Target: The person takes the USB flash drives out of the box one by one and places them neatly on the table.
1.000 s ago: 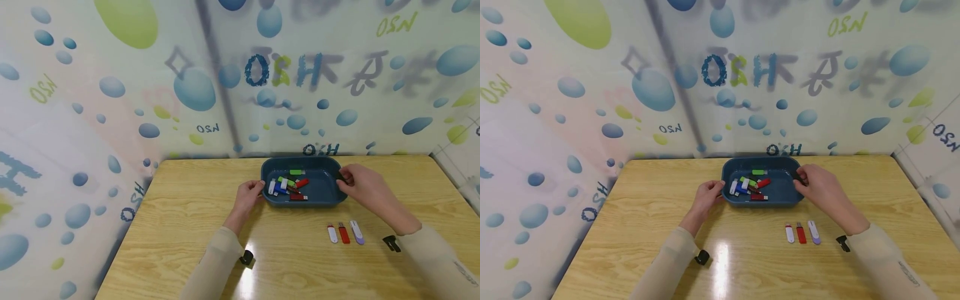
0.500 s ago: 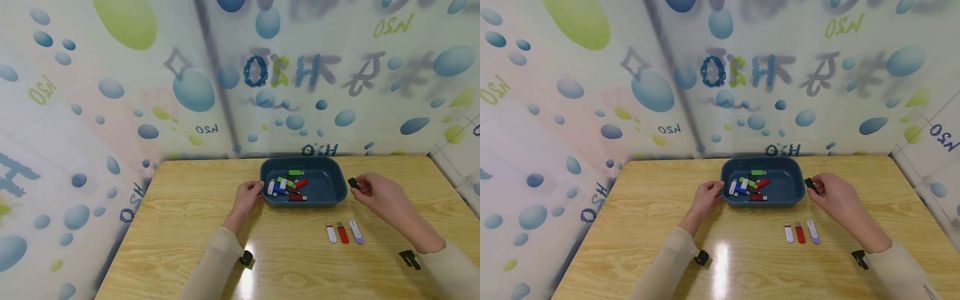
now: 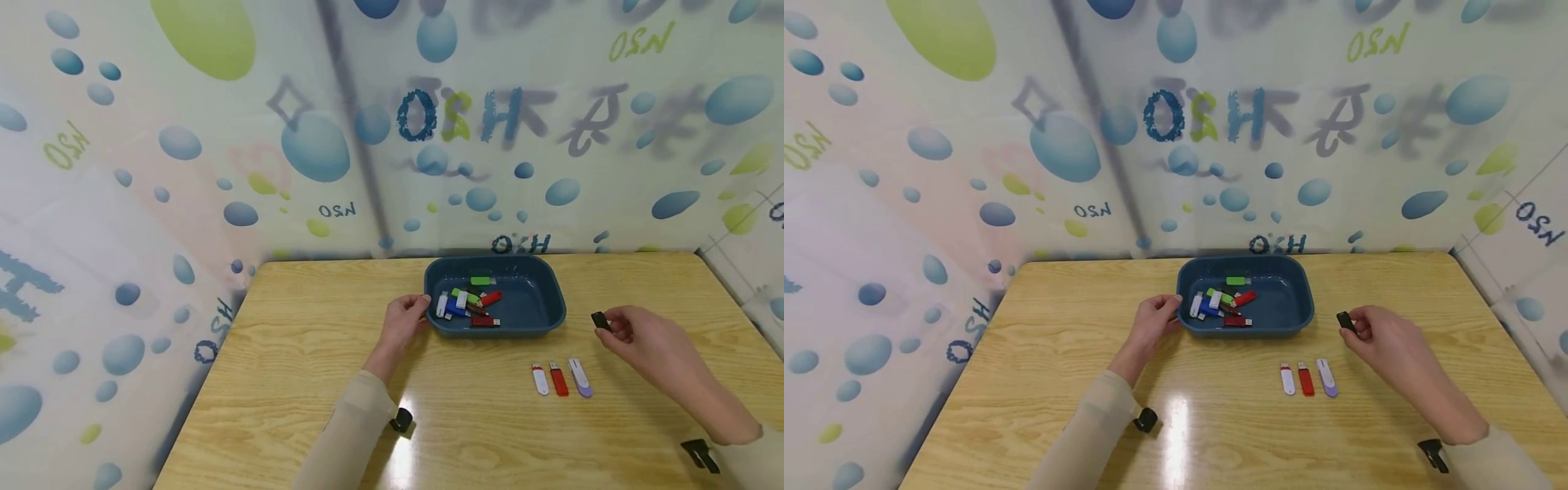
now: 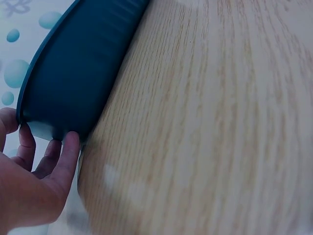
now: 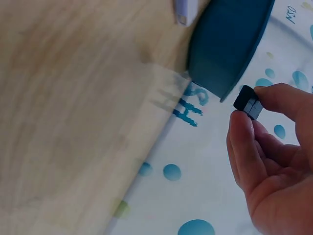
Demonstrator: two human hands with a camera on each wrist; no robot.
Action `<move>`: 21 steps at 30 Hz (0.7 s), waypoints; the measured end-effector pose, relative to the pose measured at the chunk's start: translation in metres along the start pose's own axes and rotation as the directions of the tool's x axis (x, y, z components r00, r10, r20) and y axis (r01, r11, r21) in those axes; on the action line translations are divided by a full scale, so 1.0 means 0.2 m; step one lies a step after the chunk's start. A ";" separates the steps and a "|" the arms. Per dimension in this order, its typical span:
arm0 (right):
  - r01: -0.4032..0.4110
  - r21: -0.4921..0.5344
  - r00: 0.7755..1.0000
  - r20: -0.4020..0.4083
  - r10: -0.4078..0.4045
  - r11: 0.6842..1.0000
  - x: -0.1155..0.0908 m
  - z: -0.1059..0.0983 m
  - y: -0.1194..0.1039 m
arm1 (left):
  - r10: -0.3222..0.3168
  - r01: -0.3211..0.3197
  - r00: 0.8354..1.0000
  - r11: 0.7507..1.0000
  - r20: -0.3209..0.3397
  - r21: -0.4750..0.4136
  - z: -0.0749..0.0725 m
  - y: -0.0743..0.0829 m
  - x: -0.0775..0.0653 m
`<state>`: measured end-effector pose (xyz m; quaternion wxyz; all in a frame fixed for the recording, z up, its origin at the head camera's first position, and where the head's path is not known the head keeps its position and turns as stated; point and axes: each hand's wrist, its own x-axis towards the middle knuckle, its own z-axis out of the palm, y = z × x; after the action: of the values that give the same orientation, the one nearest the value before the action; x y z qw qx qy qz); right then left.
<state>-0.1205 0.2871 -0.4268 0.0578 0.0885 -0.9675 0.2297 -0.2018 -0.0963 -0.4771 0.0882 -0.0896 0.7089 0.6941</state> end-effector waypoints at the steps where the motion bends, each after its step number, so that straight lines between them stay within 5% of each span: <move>1: -0.007 -0.003 1.000 0.008 0.007 1.000 -0.01 0.00 0.00 | -0.002 0.002 1.000 1.000 0.001 0.000 0.00 0.00 0.00; 21: -0.044 -0.017 0.993 0.106 0.046 0.999 -0.14 0.12 0.05 | -0.012 0.011 0.999 1.000 0.036 0.005 0.00 0.05 -0.03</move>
<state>-0.0959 0.2889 -0.4575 0.0015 0.0783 -0.9726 0.2189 -0.1991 -0.0960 -0.4656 0.1050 -0.0811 0.7085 0.6931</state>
